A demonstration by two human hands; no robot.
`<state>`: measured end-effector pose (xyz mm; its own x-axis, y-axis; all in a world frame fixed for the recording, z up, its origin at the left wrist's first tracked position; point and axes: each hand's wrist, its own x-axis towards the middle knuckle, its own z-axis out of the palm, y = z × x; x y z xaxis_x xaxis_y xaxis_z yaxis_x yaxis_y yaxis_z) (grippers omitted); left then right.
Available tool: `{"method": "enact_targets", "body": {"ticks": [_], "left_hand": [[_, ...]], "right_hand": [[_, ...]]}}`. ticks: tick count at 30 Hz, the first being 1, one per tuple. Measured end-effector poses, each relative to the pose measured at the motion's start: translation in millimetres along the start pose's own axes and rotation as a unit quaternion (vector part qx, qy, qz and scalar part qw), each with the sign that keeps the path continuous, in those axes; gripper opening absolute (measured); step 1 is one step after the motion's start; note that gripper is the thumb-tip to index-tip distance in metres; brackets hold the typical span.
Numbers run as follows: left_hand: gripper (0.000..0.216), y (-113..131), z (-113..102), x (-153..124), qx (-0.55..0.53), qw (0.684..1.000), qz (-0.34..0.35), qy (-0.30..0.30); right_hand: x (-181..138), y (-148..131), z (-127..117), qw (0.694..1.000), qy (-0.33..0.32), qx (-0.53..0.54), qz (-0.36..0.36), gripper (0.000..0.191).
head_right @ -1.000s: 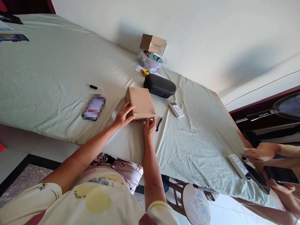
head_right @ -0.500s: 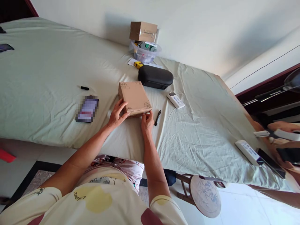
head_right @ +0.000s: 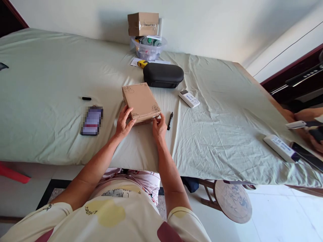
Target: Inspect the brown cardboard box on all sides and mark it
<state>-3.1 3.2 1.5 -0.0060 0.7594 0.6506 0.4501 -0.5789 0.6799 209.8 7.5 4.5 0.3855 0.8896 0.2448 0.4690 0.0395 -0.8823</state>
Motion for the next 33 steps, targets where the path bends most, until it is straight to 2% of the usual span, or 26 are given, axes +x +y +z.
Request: {"method": "enact_targets", "body": {"ticks": [6,14,22,33], "left_hand": [[0.063,1.7,-0.4,-0.2,-0.004,1.000,-0.010,-0.013],[0.064,1.7,2.5,1.0,0.001,1.000,-0.026,-0.012],[0.066,-0.7,2.6,1.0,0.005,0.999,-0.037,-0.019],[0.063,0.0,-0.2,0.8,0.008,1.000,-0.018,-0.013]], "right_hand": [[-1.5,-7.8,-6.2,0.999,-0.040,-0.021,0.015,0.039],[-0.4,-8.3,-7.6,0.999,-0.037,-0.040,0.004,0.031],[0.1,-4.2,-5.4,0.999,-0.034,-0.036,-0.003,0.036],[0.3,-4.4,-6.3,0.999,-0.027,-0.033,0.008,0.039]]}}
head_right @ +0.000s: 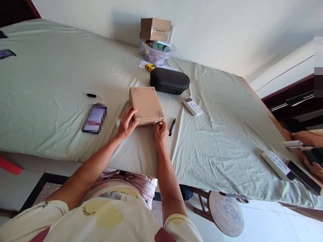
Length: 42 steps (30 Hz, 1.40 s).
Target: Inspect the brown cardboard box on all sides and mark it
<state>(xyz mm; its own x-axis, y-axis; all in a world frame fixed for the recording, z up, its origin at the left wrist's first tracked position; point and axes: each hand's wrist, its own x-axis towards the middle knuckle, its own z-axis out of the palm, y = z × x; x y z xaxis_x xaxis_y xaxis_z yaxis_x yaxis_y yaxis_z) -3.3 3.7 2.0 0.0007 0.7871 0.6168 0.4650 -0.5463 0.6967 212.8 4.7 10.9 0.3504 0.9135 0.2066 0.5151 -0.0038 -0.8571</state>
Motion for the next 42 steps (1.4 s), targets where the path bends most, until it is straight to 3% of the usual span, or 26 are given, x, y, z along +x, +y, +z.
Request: {"method": "enact_targets", "body": {"ticks": [7,14,18,23,29,34,37,42], "left_hand": [[0.063,4.0,-1.1,-3.7,-0.030,0.999,-0.014,-0.001],[0.067,11.8,7.8,-9.9,-0.131,0.989,-0.062,0.016],[0.069,11.5,10.8,-12.3,-0.168,0.983,-0.077,-0.017],[0.048,6.4,9.3,-15.0,-0.136,0.982,-0.128,-0.030],[0.029,14.8,5.4,-11.8,-0.018,0.991,-0.132,0.025],[0.036,20.0,5.7,-10.6,0.019,0.988,-0.150,0.029],[0.040,16.0,7.6,-12.3,0.045,0.982,-0.185,0.016],[0.035,10.8,6.1,-12.9,0.064,0.977,-0.201,-0.013]], "right_hand": [[0.7,1.5,-2.7,1.000,0.010,0.006,0.000,0.043],[-0.8,-5.5,-16.0,0.995,0.094,0.027,-0.034,0.047],[-4.6,-10.6,-20.4,0.988,0.089,0.121,-0.022,0.050],[-6.3,-11.5,-19.8,0.971,0.106,0.203,-0.062,0.044],[-9.0,-7.8,-16.3,0.971,0.069,0.207,-0.102,0.038],[-15.0,-5.4,-6.2,0.969,0.045,0.201,-0.138,0.048],[-18.5,-6.1,0.3,0.974,0.018,0.192,-0.118,0.053],[-19.2,-6.6,3.2,0.993,-0.069,0.078,-0.060,0.023]]}}
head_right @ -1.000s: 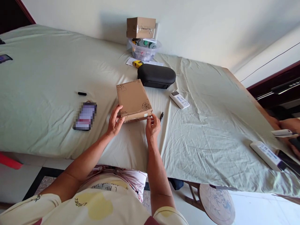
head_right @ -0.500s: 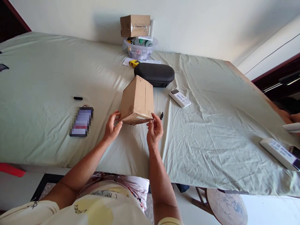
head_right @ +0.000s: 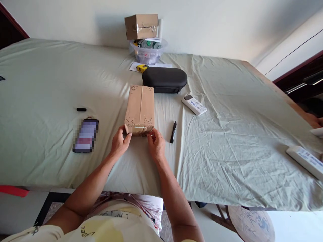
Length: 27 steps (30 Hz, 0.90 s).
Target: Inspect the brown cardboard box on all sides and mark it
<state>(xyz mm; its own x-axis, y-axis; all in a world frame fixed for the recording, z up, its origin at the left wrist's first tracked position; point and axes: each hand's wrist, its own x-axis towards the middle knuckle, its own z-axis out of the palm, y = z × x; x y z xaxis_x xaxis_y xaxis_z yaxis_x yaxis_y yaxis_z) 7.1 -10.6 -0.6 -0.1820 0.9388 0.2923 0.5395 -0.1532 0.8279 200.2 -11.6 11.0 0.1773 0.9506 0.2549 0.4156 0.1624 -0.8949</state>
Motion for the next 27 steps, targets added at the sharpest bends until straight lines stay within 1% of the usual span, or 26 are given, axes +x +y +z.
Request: {"method": "enact_targets", "body": {"ticks": [3,6,10,13,16,19,22,25,27], "left_hand": [[0.030,1.5,-2.2,0.8,-0.014,1.000,-0.008,-0.011],[0.025,5.3,-2.8,1.0,-0.044,0.999,-0.025,-0.015],[0.013,11.4,-2.1,0.2,-0.086,0.995,-0.056,-0.021],[0.006,14.8,-1.9,-0.6,-0.102,0.992,-0.073,-0.032],[0.007,16.5,-2.1,-1.1,-0.114,0.989,-0.080,-0.046],[0.009,17.7,-2.0,-1.6,-0.127,0.987,-0.085,-0.057],[0.012,18.8,-1.6,-2.8,-0.135,0.985,-0.084,-0.072],[0.025,18.2,-0.7,-4.2,-0.149,0.982,-0.087,-0.080],[0.040,16.9,-0.1,-4.4,-0.180,0.978,-0.080,-0.072]], "right_hand": [[0.5,2.3,-1.2,0.998,-0.021,-0.065,0.002,0.013],[0.5,4.5,-2.6,0.995,-0.002,-0.094,-0.017,0.016],[0.6,5.4,-4.7,0.996,0.043,-0.073,-0.033,0.015],[0.9,5.1,-5.8,0.997,0.058,-0.037,-0.031,0.017],[1.7,3.9,-6.8,0.995,0.078,-0.015,-0.062,0.014],[2.6,2.1,-9.0,0.987,0.116,-0.007,-0.107,0.009],[3.6,0.8,-12.3,0.979,0.151,-0.008,-0.134,0.009],[4.7,-0.1,-15.4,0.973,0.177,-0.016,-0.148,0.009],[5.3,-1.0,-17.0,0.967,0.196,-0.021,-0.163,0.009]]}}
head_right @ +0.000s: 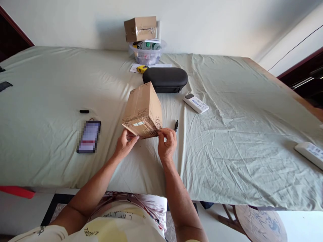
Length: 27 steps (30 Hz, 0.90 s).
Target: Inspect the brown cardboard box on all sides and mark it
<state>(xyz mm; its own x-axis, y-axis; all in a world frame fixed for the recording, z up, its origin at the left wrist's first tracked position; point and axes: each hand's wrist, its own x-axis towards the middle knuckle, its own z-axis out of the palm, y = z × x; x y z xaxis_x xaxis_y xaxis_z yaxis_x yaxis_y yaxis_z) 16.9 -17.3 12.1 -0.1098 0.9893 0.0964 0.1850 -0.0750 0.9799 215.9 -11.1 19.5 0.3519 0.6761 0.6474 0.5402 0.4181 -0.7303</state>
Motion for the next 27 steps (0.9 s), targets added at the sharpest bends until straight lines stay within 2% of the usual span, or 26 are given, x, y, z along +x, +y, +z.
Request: {"method": "enact_targets", "body": {"ticks": [3,6,10,13,16,22,27], "left_hand": [[0.068,-1.7,-1.0,1.3,-0.047,0.998,0.036,0.016],[0.079,-1.6,-3.3,3.0,-0.057,0.994,0.080,0.038],[0.074,1.1,-8.3,3.6,-0.039,0.982,0.155,0.097],[0.064,4.9,-12.8,3.1,0.041,0.960,0.224,0.161],[0.046,8.8,-15.6,3.1,0.121,0.938,0.269,0.181],[0.035,8.6,-13.6,2.9,0.109,0.949,0.244,0.170],[0.046,1.9,-9.4,-0.2,0.121,0.948,0.226,0.191]], "right_hand": [[2.2,-1.4,-2.0,0.999,0.030,-0.009,-0.032,0.010],[4.3,-2.7,-5.6,0.997,0.047,-0.037,-0.045,0.014],[4.3,-4.8,-9.3,0.995,0.034,-0.076,-0.053,0.015],[2.0,-7.1,-8.3,0.994,0.011,-0.081,-0.066,0.013],[0.4,-8.5,-6.4,0.995,-0.009,-0.071,-0.071,0.011],[-0.1,-9.2,-4.8,0.993,0.002,-0.048,-0.112,0.007],[-3.2,-11.9,-2.4,0.992,-0.033,-0.025,-0.116,0.008]]}}
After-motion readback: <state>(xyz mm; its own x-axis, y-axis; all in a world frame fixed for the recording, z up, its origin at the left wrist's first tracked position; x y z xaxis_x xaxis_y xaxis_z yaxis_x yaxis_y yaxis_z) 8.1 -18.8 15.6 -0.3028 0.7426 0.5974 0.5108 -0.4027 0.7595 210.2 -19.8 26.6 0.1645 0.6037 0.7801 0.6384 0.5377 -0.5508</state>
